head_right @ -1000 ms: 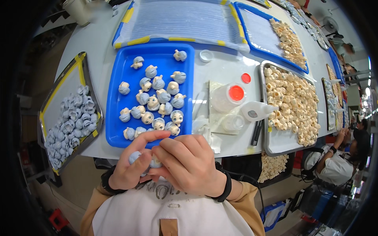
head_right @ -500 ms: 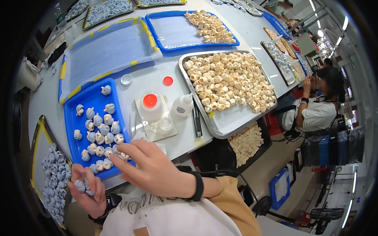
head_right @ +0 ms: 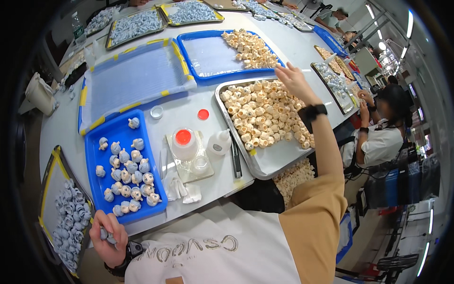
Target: The person assembles small doll heads by inserting a face insert into a head shell, applying glue, and using tweezers to adjust the insert. The person handles multiple head shells and face inserts, placing finished units on a blue tray.
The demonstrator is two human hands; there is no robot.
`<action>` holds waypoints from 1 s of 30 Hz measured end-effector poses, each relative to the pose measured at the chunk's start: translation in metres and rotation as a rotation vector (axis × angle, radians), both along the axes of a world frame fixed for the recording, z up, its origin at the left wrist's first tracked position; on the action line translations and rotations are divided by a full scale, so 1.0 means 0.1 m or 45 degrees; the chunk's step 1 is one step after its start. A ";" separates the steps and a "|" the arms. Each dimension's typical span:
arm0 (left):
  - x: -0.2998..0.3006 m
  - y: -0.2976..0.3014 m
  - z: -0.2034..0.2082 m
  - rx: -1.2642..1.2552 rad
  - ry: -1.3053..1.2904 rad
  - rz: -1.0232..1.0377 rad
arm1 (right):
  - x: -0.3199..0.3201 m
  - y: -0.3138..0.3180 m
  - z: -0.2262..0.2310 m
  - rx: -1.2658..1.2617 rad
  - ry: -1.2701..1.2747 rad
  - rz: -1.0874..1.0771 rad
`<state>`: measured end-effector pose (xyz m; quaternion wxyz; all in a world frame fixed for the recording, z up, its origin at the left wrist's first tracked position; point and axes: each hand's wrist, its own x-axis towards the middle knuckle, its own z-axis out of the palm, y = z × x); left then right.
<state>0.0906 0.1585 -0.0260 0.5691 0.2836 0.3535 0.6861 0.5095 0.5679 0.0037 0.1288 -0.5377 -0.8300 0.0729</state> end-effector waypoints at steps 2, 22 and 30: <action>0.00 -0.04 0.02 -0.050 -0.028 0.069 | -0.23 0.09 -0.10 -0.109 -0.374 -0.013; -0.17 -0.28 0.01 -0.168 0.362 -0.465 | -0.26 -0.93 -0.09 -0.228 -0.238 0.061; -0.21 -0.21 0.11 -0.138 0.377 -0.352 | -0.74 -0.58 -0.17 -0.138 -0.441 0.367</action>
